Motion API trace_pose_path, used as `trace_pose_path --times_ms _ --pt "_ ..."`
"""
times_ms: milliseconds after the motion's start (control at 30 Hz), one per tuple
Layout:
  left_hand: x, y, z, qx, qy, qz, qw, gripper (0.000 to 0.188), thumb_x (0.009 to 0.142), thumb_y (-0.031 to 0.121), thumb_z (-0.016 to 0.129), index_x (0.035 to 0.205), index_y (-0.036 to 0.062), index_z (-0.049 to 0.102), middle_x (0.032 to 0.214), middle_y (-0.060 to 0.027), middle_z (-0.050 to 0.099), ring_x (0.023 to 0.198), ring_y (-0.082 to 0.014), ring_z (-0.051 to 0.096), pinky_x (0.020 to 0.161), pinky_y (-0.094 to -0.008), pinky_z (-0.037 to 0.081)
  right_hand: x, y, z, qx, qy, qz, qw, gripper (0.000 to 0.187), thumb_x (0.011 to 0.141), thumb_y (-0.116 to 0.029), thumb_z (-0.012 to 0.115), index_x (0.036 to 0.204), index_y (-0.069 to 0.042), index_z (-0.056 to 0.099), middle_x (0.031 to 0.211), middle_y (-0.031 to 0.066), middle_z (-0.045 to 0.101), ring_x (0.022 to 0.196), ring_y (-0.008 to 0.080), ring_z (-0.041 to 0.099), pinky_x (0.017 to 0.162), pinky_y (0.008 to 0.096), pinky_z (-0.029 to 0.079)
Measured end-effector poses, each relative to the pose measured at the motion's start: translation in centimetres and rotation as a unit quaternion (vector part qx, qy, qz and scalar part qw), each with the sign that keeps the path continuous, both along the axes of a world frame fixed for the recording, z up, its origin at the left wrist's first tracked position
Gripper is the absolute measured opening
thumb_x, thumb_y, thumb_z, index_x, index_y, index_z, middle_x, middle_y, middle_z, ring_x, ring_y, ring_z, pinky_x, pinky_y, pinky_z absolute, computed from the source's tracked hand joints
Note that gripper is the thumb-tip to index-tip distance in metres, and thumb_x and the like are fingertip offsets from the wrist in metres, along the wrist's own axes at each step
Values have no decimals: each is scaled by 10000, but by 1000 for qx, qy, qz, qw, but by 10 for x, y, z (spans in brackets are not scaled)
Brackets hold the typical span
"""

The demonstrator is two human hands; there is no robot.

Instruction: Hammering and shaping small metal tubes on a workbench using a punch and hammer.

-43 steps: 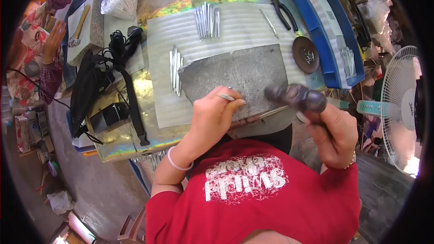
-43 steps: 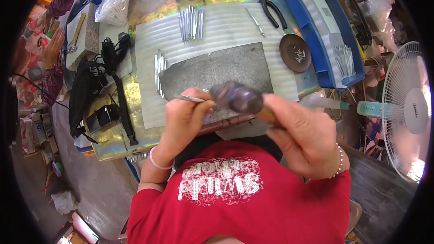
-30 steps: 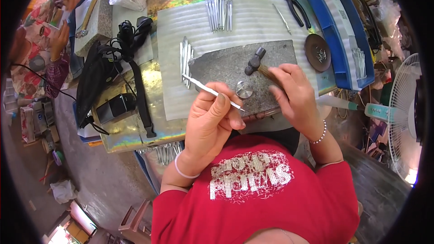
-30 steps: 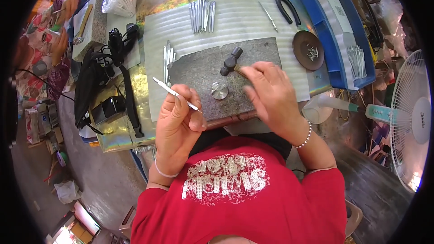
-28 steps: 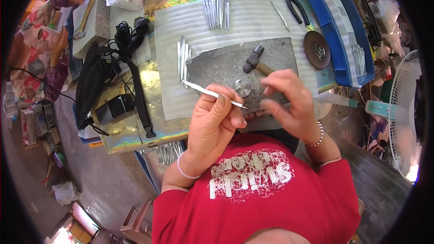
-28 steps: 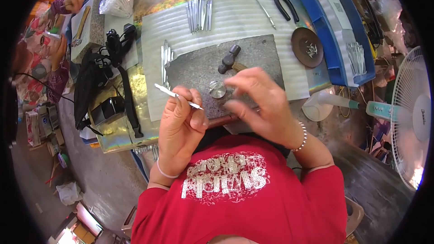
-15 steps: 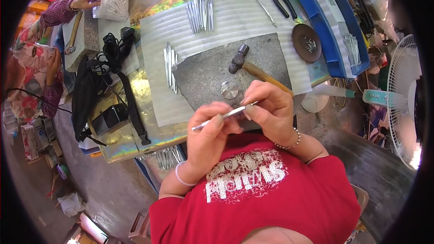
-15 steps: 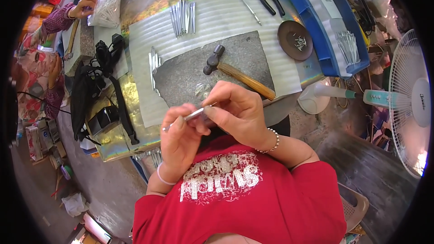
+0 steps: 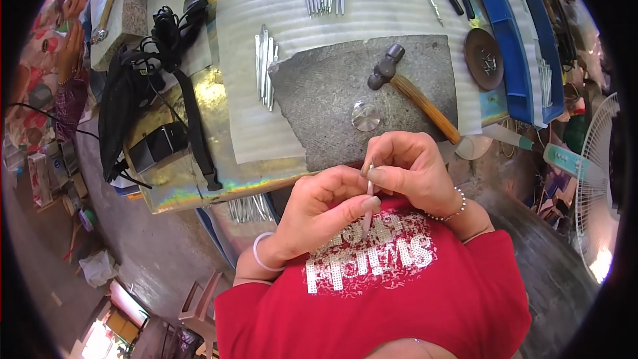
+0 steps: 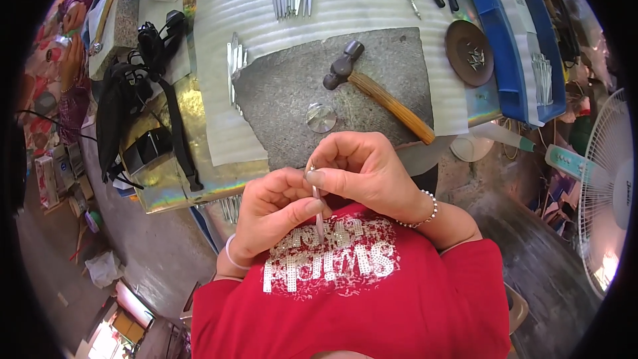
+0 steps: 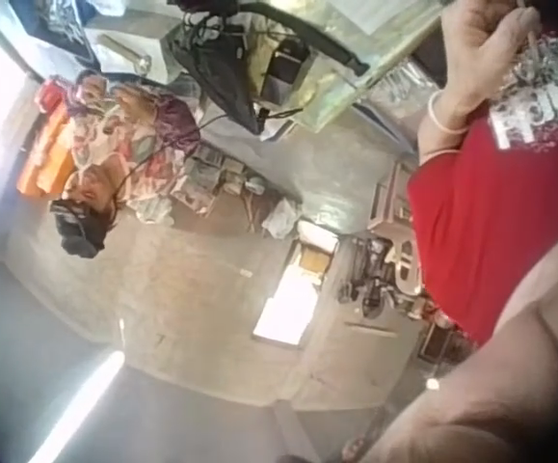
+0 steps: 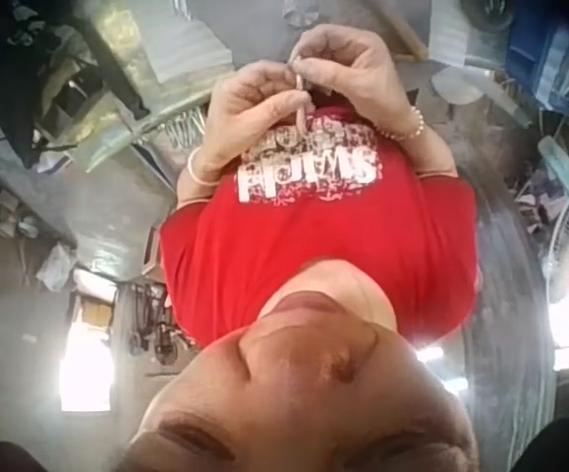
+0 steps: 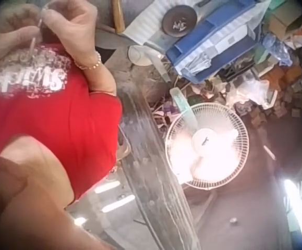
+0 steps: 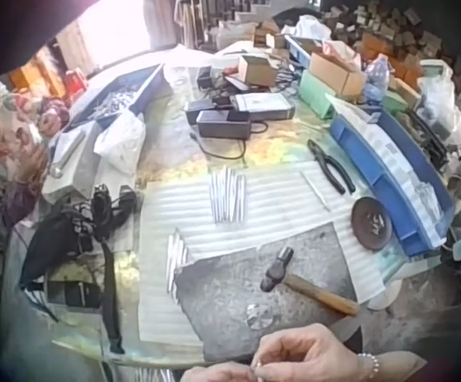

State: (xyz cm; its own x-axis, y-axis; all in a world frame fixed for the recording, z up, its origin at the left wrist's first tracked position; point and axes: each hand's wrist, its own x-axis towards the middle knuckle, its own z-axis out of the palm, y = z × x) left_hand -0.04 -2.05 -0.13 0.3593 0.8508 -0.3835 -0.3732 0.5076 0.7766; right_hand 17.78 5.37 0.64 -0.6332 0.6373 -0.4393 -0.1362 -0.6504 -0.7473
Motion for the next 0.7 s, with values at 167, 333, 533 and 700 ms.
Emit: trace_pose_path --times_ms 167,333,533,700 --pt "-2 1 -4 -21 -73 10 997 170 871 -32 564 1040 -42 546 868 -133 655 803 -159 645 714 -272 525 -5 1 0 -36 2 9 999 54 836 -30 617 843 12 584 766 39 582 686 82 572 613 200 457" --pt "-5 3 -4 -17 -84 5 996 129 899 18 556 1015 -38 549 864 -83 655 800 -98 614 710 -228 488 -8 4 1 -45 0 20 999 74 833 -46 634 855 11 592 765 33 587 685 77 574 610 197 459" --pt "-7 8 -5 -39 -100 1 994 120 906 27 542 1009 -35 551 857 -83 654 801 -97 610 706 -231 485 -11 7 0 -51 -9 18 998 61 839 -40 623 856 10 592 764 33 587 678 74 568 603 191 450" --pt "-2 12 -6 -35 -106 13 994 127 899 16 519 1016 -29 536 792 -113 642 725 -146 628 670 -261 505 -11 9 2 -39 -8 2 999 54 842 -31 614 860 8 582 764 31 582 653 64 540 567 183 419"
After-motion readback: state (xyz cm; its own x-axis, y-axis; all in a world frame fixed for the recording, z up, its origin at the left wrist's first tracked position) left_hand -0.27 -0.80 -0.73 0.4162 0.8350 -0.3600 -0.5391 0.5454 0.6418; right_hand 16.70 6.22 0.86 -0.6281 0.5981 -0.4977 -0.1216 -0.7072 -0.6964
